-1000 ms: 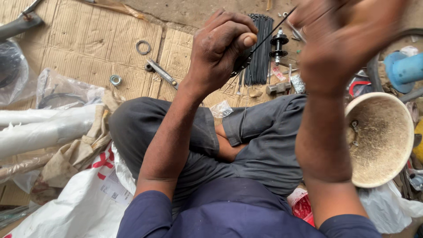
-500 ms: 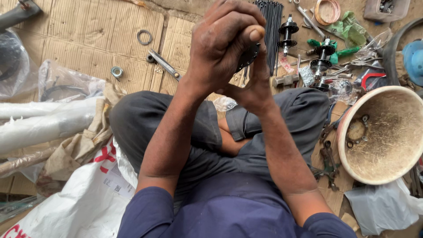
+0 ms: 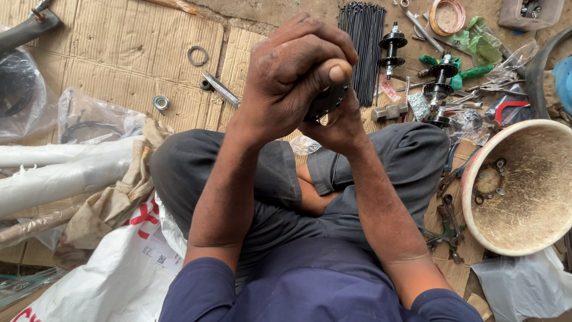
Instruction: The person sits on the floor and inserts bicycle spokes into the hub flange of a wheel hub. They handle the spokes one by one, threading them through the holes in the hub and arranging them in a radial pattern. The person occasionally adjusts the position of the hub and the bundle of spokes.
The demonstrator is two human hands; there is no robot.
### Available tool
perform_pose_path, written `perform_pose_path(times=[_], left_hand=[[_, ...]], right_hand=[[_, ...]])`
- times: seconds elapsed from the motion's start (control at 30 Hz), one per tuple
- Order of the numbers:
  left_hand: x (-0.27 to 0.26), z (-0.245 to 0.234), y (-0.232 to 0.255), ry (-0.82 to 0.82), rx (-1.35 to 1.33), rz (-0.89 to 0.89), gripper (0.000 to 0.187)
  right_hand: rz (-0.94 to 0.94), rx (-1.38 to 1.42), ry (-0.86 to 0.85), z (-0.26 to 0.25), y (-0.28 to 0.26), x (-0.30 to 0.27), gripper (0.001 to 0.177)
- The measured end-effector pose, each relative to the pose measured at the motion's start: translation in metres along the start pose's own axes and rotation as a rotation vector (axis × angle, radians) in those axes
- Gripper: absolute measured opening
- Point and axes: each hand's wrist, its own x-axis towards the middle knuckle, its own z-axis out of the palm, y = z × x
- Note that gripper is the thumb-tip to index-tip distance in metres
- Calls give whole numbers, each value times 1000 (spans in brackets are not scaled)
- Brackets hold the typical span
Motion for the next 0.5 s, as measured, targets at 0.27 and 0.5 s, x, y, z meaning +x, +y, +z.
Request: perform_pose_path(times=[0.27, 0.5], left_hand=[[7, -17, 22, -44, -69, -34, 26], [8, -24, 21, -49, -189, -62, 26]], right_hand=[[-102, -83, -51, 3, 0, 6, 79], [-175, -135, -14, 10, -7, 7, 87]])
